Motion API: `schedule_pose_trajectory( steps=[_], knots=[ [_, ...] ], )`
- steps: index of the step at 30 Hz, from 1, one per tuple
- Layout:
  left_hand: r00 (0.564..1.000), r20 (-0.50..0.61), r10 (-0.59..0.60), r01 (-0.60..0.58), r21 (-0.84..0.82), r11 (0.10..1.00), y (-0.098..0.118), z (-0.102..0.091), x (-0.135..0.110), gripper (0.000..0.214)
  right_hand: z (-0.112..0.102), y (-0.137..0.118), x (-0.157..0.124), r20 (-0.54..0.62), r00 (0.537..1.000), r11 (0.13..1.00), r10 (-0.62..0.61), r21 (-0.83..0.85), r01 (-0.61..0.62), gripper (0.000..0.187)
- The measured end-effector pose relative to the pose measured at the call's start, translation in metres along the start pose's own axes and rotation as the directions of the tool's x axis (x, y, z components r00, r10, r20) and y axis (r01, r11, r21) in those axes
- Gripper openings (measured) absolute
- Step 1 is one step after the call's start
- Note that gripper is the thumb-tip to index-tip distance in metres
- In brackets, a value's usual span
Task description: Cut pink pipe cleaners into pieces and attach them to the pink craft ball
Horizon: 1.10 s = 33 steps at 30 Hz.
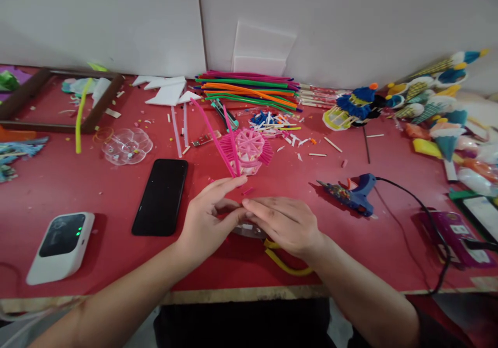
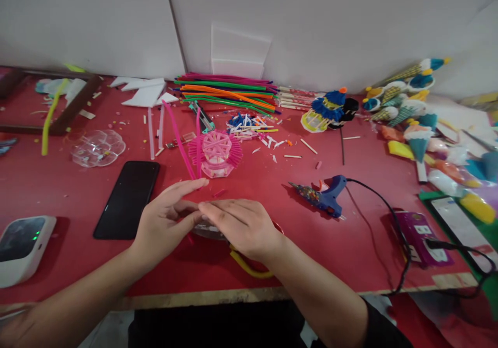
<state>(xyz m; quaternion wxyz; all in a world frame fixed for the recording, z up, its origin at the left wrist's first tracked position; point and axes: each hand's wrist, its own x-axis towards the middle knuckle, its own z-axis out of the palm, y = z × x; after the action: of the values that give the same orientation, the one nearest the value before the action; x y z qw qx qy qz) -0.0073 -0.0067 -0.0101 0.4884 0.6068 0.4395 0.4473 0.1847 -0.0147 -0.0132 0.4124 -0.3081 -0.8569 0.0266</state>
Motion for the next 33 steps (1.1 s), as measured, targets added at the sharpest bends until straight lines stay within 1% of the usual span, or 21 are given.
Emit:
schedule_pose_trajectory(
  steps=[2,4,6,8,11,16,18,20,22,25,27,29,31,33],
  knots=[
    [1.000,0.006,-0.019,0.020,-0.059,0.998,0.002,0.000,0.000,0.040,-0.001,-0.001,0.000,-0.025,1.000,1.000,-0.013,-0.019,0.013,0.028],
    [0.997,0.032,-0.065,0.069,-0.138,0.988,0.005,0.000,0.000,0.040,-0.002,-0.002,0.002,-0.048,0.999,1.000,-0.004,-0.016,0.004,0.027],
    [0.991,0.063,-0.118,0.129,-0.214,0.968,0.008,0.000,0.000,0.041,-0.003,-0.002,0.004,-0.058,0.998,1.000,0.012,0.018,-0.011,0.026],
    [0.987,0.073,-0.144,0.158,-0.263,0.952,0.010,0.001,0.000,0.040,-0.002,-0.001,0.005,-0.060,0.998,0.998,0.018,0.059,-0.015,0.026],
    [0.987,0.057,-0.153,0.163,-0.284,0.945,0.010,0.001,0.001,0.040,0.000,0.000,0.004,-0.065,0.998,0.998,0.004,0.061,0.000,0.026],
    [0.971,0.087,-0.221,0.236,-0.257,0.937,0.009,0.001,0.001,0.041,0.004,-0.001,0.005,-0.098,0.995,1.000,0.019,0.021,-0.018,0.032],
    [0.970,0.089,-0.228,0.244,-0.258,0.935,0.009,0.000,0.000,0.039,0.005,-0.002,0.005,-0.107,0.994,1.000,0.022,0.009,-0.021,0.034],
    [0.980,0.061,-0.189,0.198,-0.236,0.951,0.009,-0.001,-0.001,0.038,0.005,-0.003,0.005,-0.114,0.993,1.000,0.025,-0.007,-0.026,0.037],
    [0.995,0.009,-0.098,0.098,-0.168,0.981,0.008,-0.001,-0.003,0.036,0.005,-0.004,0.004,-0.110,0.993,0.999,0.038,-0.002,-0.038,0.041],
    [0.999,-0.034,0.033,-0.036,-0.081,0.996,0.006,0.000,-0.005,0.037,0.003,-0.005,0.003,-0.086,0.995,0.998,0.056,0.030,-0.054,0.044],
    [0.996,-0.037,0.077,-0.079,-0.072,0.994,0.007,0.000,-0.005,0.038,0.002,-0.005,0.003,-0.081,0.995,0.997,0.062,0.047,-0.059,0.044],
    [0.990,-0.061,0.126,-0.128,-0.035,0.991,0.008,-0.001,-0.005,0.034,0.000,-0.006,0.003,-0.090,0.993,0.997,0.077,0.037,-0.074,0.043],
    [0.978,-0.111,0.178,-0.175,0.039,0.984,0.010,-0.002,-0.004,0.027,-0.003,-0.008,0.004,-0.113,0.987,0.993,0.114,-0.011,-0.116,0.042],
    [0.969,-0.159,0.190,-0.178,0.087,0.980,0.012,-0.003,-0.003,0.021,-0.006,-0.009,0.005,-0.144,0.977,0.983,0.159,-0.070,-0.171,0.043]
  ],
)
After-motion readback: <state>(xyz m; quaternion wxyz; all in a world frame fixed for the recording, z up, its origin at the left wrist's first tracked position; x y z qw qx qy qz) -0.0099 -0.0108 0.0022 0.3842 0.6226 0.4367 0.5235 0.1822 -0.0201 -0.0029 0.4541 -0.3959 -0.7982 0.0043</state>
